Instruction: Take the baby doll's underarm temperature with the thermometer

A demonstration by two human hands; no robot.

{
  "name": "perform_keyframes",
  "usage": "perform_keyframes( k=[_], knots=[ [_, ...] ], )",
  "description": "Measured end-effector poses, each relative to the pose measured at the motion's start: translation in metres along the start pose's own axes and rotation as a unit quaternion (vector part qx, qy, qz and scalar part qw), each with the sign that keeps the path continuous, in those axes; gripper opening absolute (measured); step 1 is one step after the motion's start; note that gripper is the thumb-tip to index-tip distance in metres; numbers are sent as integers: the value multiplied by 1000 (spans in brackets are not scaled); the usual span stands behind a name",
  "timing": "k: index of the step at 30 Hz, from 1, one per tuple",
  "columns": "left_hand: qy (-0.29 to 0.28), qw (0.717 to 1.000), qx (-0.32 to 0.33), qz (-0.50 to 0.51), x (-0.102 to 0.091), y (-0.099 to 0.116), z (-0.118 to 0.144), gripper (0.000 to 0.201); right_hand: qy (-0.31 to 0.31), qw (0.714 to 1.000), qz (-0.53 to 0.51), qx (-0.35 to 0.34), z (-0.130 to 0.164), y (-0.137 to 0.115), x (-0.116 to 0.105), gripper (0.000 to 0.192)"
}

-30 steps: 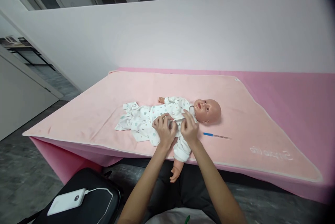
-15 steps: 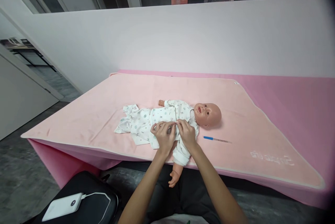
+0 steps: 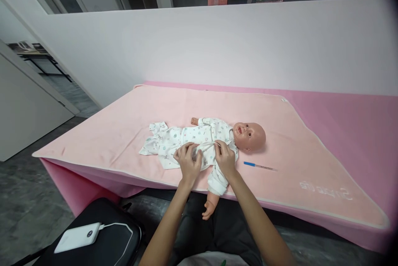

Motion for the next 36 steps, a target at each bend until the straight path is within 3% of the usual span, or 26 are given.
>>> perform_keyframes(
  k=[6,11,13,19,30,36],
  knots=[
    [1,1000,-11,12,-2,-2,1,13,6,1000,5,-13,-5,-13,-4,30],
    [-19,999,-20,32,-1,-3,1,15,-131,990,-44,-40,-6,-39,-1,30],
    [-17,999,-25,37,-1,-5,2,16,-159,985,-62,-32,-6,-41,3,27],
    [-28,999,-22,32,-3,-7,2,19,-142,983,-114,-6,-2,-31,8,17],
    [-50,997,-16,62,-5,-4,2,18,-120,991,-46,38,1,-34,9,14],
    [12,998,-51,38,-5,-6,2,15,-84,992,-73,65,1,-33,6,18]
  ],
)
Point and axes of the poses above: each hand's wrist, its own z-axis away from the middle knuckle, its own x-axis out of the palm, y = z × x, the point moved 1 cm from there along -z, towards the middle knuckle, and after that the axes turned 10 degrees about y, right-handed, at the moved point
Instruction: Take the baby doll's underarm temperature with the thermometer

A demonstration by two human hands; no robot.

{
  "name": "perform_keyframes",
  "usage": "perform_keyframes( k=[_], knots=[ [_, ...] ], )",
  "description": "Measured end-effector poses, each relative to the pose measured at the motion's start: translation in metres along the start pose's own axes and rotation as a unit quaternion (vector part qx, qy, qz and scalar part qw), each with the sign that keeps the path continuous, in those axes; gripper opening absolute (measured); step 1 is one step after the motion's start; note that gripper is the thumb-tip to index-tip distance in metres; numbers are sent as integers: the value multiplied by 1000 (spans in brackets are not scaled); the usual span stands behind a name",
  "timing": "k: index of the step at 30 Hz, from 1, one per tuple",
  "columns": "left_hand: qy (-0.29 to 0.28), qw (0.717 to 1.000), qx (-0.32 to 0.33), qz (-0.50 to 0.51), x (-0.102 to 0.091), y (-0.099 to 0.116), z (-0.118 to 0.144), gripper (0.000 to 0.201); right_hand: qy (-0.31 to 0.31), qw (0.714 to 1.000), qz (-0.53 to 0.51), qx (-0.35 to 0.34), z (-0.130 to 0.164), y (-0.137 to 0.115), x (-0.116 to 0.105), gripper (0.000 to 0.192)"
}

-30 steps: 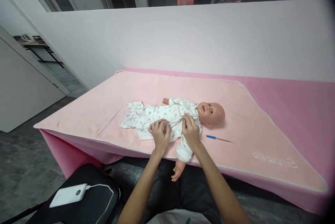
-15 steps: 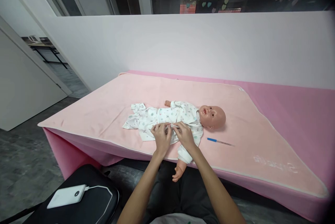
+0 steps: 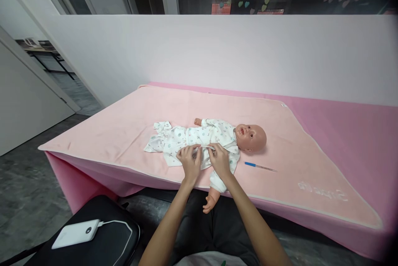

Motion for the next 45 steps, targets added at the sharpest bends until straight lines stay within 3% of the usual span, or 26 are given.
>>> perform_keyframes(
  k=[4,7,9,11,13,15,17,21,25,28,31,34,37,45],
  knots=[
    [60,997,-53,-17,-2,-6,0,13,131,991,-11,33,10,7,-17,26],
    [102,992,-55,-41,-7,-9,-10,12,197,979,30,35,26,22,-49,27],
    [93,995,-32,-12,-8,-7,-23,15,209,973,90,45,38,38,-78,27],
    [18,998,2,66,-3,-1,-40,16,205,960,179,61,48,57,-109,28],
    [-107,984,30,136,7,8,-55,17,158,949,267,52,56,77,-137,30],
    [-253,952,62,161,19,18,-63,19,106,937,328,55,62,93,-158,31],
    [-350,922,96,136,30,26,-65,22,50,933,350,66,66,102,-172,28],
    [-420,894,113,107,42,28,-73,27,-11,936,334,112,67,97,-185,27],
    [-456,880,29,129,50,21,-99,36,57,939,303,156,49,64,-191,30],
    [-403,911,17,87,56,22,-125,36,132,949,251,135,22,31,-187,27],
    [-351,931,103,-13,59,33,-146,33,143,963,211,90,-15,4,-166,24],
    [-315,916,213,-130,58,50,-156,31,65,964,253,50,-52,-7,-131,23],
    [-304,894,283,-170,56,64,-157,30,-6,952,305,35,-84,-6,-92,23],
    [-294,874,337,-191,43,69,-138,29,-154,895,413,68,-132,18,-13,23]
  ],
)
Point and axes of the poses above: each hand's wrist, its own z-axis away from the middle knuckle, its own x-axis out of the palm, y = z × x, the point moved 1 cm from there along -z, towards the middle knuckle, and after that the axes turned 10 degrees about y, right-handed, at the moved point
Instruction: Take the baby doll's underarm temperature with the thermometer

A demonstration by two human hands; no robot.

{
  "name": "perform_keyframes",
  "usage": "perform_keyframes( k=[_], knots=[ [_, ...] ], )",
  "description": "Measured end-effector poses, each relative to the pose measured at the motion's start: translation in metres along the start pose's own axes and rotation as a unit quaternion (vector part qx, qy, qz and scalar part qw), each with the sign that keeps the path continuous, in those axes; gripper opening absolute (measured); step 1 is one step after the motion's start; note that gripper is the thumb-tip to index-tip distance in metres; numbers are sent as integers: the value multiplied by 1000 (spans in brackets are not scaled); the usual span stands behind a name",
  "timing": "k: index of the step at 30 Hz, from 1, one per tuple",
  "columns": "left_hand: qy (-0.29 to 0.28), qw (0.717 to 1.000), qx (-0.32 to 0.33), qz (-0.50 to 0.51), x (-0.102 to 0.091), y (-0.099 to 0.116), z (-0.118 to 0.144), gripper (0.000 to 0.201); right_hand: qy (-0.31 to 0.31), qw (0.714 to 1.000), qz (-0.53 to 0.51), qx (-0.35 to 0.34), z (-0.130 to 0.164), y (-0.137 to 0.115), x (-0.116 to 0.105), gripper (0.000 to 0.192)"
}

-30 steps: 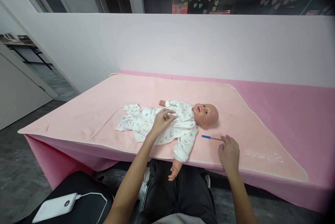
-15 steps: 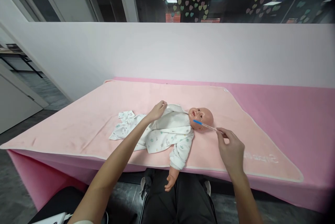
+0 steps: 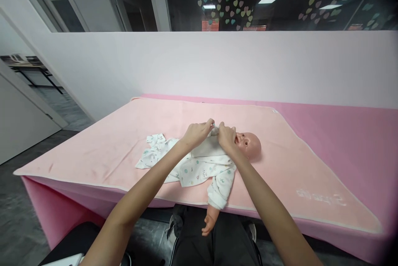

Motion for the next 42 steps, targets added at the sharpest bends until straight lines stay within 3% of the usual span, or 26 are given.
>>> perform_keyframes(
  k=[4,7,10,13,15,17,19,20,22,25,27,29,31,34,38,42],
  knots=[
    [-16,1000,25,-7,1,2,10,25,-23,999,6,-23,-14,-7,9,21],
    [-27,999,21,-4,1,-9,13,31,-23,998,2,-53,-14,-3,6,20],
    [-38,999,-8,2,-6,-28,14,44,-1,996,-7,-84,-9,10,-4,22],
    [-50,998,-34,35,-23,-43,18,44,48,994,-30,-94,0,26,-19,21],
    [-93,991,-41,86,-37,-47,22,40,69,990,-60,-111,8,37,-28,20],
    [-187,970,-38,149,-48,-47,25,40,68,982,-87,-155,19,46,-32,20],
    [-267,942,-26,203,-49,-44,22,44,59,974,-99,-197,31,53,-31,25],
    [-278,934,-20,226,-44,-43,17,45,54,971,-101,-210,36,55,-29,27],
    [-225,940,-22,255,-24,-38,4,40,48,968,-105,-225,46,60,-24,30],
    [-67,976,-89,189,28,-30,-16,35,60,963,-135,-227,53,66,-18,30],
    [-12,983,-149,111,65,-25,-22,34,90,960,-175,-200,52,73,-18,29],
    [-48,971,-204,111,93,-25,-20,32,124,957,-216,-150,48,85,-18,26],
    [-74,963,-226,124,108,-30,-14,40,141,952,-256,-88,44,102,-16,25],
    [-102,953,-240,152,112,-43,-5,53,114,932,-343,6,39,127,-7,33],
    [-128,943,-259,168,109,-51,2,61,82,861,-492,100,36,144,15,43],
    [-124,942,-268,161,109,-50,4,61,136,758,-594,232,34,150,37,43]
  ],
)
Point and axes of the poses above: each hand's wrist, its own z-axis away from the middle knuckle, its own x-axis out of the palm, y = z × x, the point moved 1 cm from there along -z, towards the middle knuckle, and after that the axes turned 10 degrees about y, right-handed, at the moved point
